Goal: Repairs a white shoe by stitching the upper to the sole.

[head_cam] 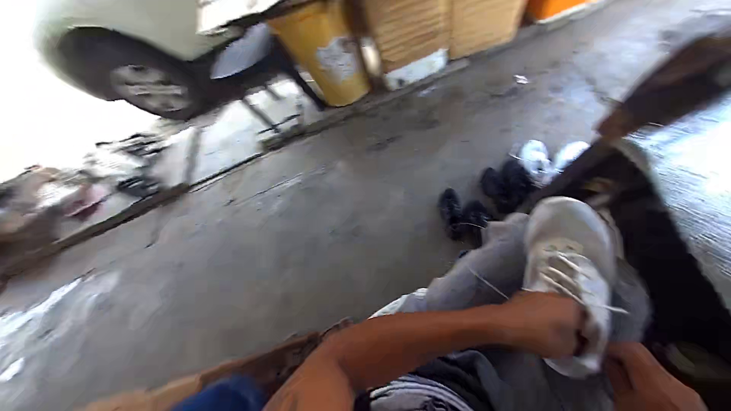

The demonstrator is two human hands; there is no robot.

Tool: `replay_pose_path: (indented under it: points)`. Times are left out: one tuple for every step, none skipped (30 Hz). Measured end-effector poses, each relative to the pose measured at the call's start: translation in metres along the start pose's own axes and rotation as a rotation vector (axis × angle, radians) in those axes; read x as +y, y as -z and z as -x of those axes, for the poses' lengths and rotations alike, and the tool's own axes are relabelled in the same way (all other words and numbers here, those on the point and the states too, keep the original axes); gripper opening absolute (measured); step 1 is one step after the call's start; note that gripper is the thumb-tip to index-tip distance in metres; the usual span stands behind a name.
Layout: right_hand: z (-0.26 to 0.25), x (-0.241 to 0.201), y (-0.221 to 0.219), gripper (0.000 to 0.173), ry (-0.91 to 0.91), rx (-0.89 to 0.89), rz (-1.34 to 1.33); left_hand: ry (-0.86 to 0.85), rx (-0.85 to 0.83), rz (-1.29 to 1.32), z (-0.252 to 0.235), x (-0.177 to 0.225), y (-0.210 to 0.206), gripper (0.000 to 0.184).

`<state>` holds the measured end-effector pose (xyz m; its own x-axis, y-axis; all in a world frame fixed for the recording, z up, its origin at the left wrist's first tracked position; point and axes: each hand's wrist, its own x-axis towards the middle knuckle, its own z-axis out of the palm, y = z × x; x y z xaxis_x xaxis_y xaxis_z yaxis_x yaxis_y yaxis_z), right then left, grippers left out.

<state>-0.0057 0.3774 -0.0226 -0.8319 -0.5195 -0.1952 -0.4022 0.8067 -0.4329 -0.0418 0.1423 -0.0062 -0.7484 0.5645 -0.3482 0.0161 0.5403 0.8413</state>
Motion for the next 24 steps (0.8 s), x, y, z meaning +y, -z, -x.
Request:
replay_pose_path:
  points:
    - [-0.002,0.003,-0.009,0.022,0.029,0.102,-0.005,0.062,-0.033,-0.005,-0.004,0.0,0.002,0.02]
    - [-0.001,0.006,-0.018,0.022,0.048,0.197,0.005,0.109,-0.05,-0.024,-0.007,-0.002,0.001,0.023]
    - [-0.001,0.008,-0.023,0.023,0.053,0.239,-0.012,0.133,-0.056,-0.052,-0.011,-0.005,-0.003,0.025]
    - [0.0,0.009,-0.024,0.023,0.047,0.237,-0.044,0.143,-0.064,-0.092,-0.014,-0.008,-0.005,0.027]
    - [0.001,0.01,-0.023,0.023,0.038,0.209,-0.082,0.155,-0.085,-0.143,-0.013,-0.009,-0.005,0.028]
    - [0.002,0.012,-0.021,0.024,0.037,0.172,-0.122,0.154,-0.097,-0.205,-0.011,-0.008,-0.003,0.028]
    - [0.002,0.016,-0.017,0.025,0.04,0.122,-0.167,0.143,-0.093,-0.274,-0.009,-0.009,-0.002,0.027]
    - [0.002,0.021,-0.011,0.029,0.046,0.052,-0.223,0.128,-0.083,-0.326,-0.007,-0.009,-0.001,0.027]
    - [0.001,0.026,-0.004,0.033,0.05,-0.032,-0.273,0.112,-0.073,-0.36,-0.005,-0.01,0.0,0.028]
    - [-0.001,0.028,0.002,0.037,0.056,-0.08,-0.292,0.089,-0.062,-0.382,-0.005,-0.011,-0.002,0.028]
    - [-0.003,0.03,0.006,0.039,0.059,-0.08,-0.275,0.063,-0.051,-0.394,-0.006,-0.011,-0.004,0.028]
    - [-0.005,0.03,0.008,0.041,0.049,-0.056,-0.248,0.046,-0.046,-0.392,-0.008,-0.01,-0.005,0.028]
    - [-0.006,0.03,0.01,0.045,0.03,-0.021,-0.217,0.037,-0.044,-0.382,-0.011,-0.01,-0.006,0.028]
    - [-0.007,0.032,0.01,0.052,0.01,0.02,-0.173,0.041,-0.045,-0.362,-0.013,-0.01,-0.006,0.028]
    - [-0.007,0.036,0.009,0.058,-0.005,0.063,-0.139,0.048,-0.039,-0.344,-0.015,-0.01,-0.007,0.028]
    - [-0.005,0.04,0.007,0.063,-0.016,0.103,-0.108,0.052,-0.013,-0.322,-0.016,-0.01,-0.009,0.027]
    - [-0.002,0.047,0.006,0.066,-0.035,0.144,-0.082,0.048,0.031,-0.297,-0.017,-0.01,-0.012,0.027]
    - [0.003,0.053,0.005,0.068,-0.069,0.183,-0.074,0.041,0.08,-0.265,-0.017,-0.012,-0.015,0.027]
    - [0.01,0.061,0.004,0.069,-0.123,0.205,-0.086,0.025,0.12,-0.228,-0.015,-0.014,-0.018,0.026]
    - [0.017,0.071,0.002,0.07,-0.183,0.218,-0.099,0.0,0.143,-0.199,-0.015,-0.016,-0.02,0.026]
    - [0.024,0.079,-0.001,0.072,-0.249,0.221,-0.113,-0.042,0.156,-0.18,-0.014,-0.019,-0.021,0.025]
    - [0.031,0.085,-0.006,0.073,-0.309,0.214,-0.131,-0.091,0.163,-0.174,-0.014,-0.02,-0.022,0.023]
    - [0.037,0.087,-0.01,0.074,-0.348,0.188,-0.173,-0.135,0.166,-0.181,-0.014,-0.02,-0.022,0.022]
    - [0.042,0.085,-0.016,0.074,-0.348,0.151,-0.242,-0.164,0.169,-0.196,-0.013,-0.02,-0.023,0.02]
